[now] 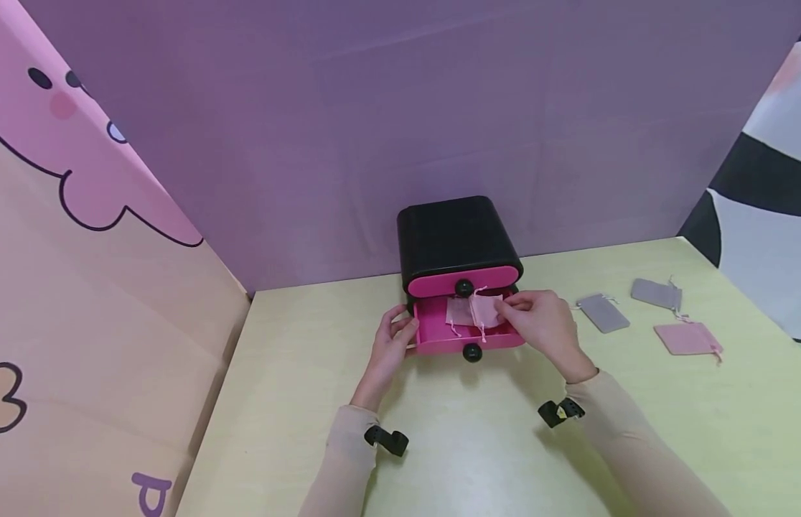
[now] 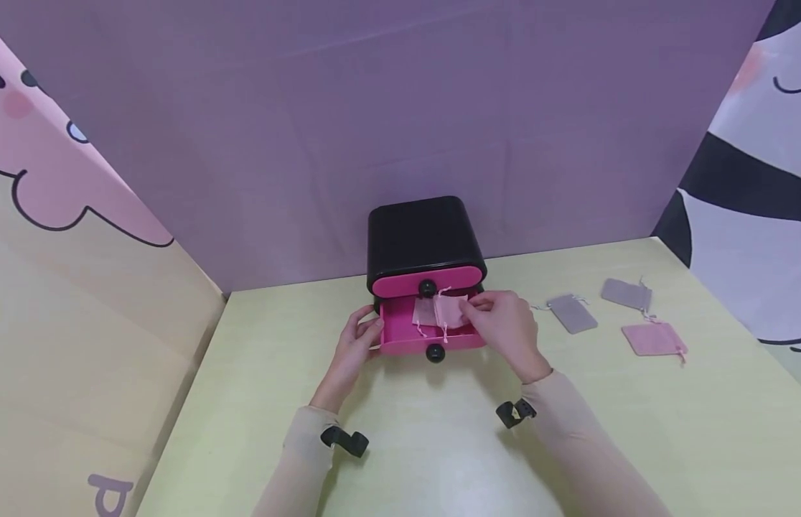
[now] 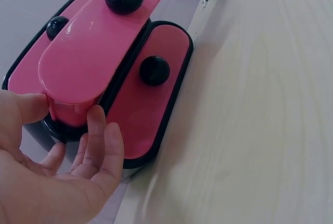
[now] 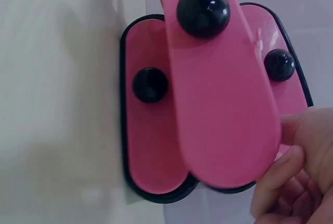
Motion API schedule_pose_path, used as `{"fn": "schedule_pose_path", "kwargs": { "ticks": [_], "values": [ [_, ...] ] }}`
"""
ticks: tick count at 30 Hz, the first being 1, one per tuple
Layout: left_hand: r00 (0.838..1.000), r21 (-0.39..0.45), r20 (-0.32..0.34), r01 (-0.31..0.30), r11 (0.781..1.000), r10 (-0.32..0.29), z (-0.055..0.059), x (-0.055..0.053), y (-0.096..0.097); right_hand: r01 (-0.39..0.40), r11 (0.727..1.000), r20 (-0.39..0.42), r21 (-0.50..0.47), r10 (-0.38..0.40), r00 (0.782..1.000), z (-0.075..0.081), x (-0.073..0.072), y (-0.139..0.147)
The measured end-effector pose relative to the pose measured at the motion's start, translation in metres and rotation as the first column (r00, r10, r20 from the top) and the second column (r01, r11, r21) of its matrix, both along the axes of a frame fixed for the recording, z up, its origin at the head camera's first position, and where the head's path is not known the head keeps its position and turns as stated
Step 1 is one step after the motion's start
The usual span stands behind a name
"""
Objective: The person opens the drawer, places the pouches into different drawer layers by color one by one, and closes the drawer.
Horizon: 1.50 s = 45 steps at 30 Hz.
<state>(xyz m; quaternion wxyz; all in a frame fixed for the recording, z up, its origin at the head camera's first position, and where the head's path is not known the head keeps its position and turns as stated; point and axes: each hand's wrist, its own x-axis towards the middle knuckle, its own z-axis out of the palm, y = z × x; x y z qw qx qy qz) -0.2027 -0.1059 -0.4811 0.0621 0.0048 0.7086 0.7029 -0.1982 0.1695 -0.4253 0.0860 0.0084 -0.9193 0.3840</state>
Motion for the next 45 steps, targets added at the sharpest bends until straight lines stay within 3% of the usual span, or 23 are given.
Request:
{"fn": "schedule_pose_path", "kwargs": {
  "ticks": [6, 11, 19, 37, 45],
  "values": [
    [1.000, 0.005, -0.009, -0.001, 1.000, 0.001, -0.003, -0.001, 0.000, 0.065, 0.995, 0.098, 0.080, -0.073, 0.993, 0.010, -0.001, -0.006],
    [1.000, -0.003, -0.005, -0.004, 1.000, 0.003, -0.005, -0.001, 0.000, 0.076, 0.993, 0.142, 0.094, -0.089, 0.986, 0.010, -0.003, -0.010],
    [1.000, 0.011, -0.007, -0.005, 1.000, 0.005, -0.004, 0.000, 0.000, 0.070, 0.993, 0.114, 0.095, -0.081, 0.990, 0.008, -0.008, -0.013],
    [1.000, 0.005, -0.015, -0.007, 1.000, 0.007, 0.000, 0.001, 0.000, -0.093, 0.996, 0.027, -0.012, 0.093, 0.995, 0.001, -0.011, -0.005],
    [1.000, 0.015, -0.025, -0.001, 1.000, 0.002, -0.003, -0.001, -0.001, -0.090, 0.991, 0.029, -0.099, 0.094, 0.995, -0.002, -0.007, -0.002]
  ]
}}
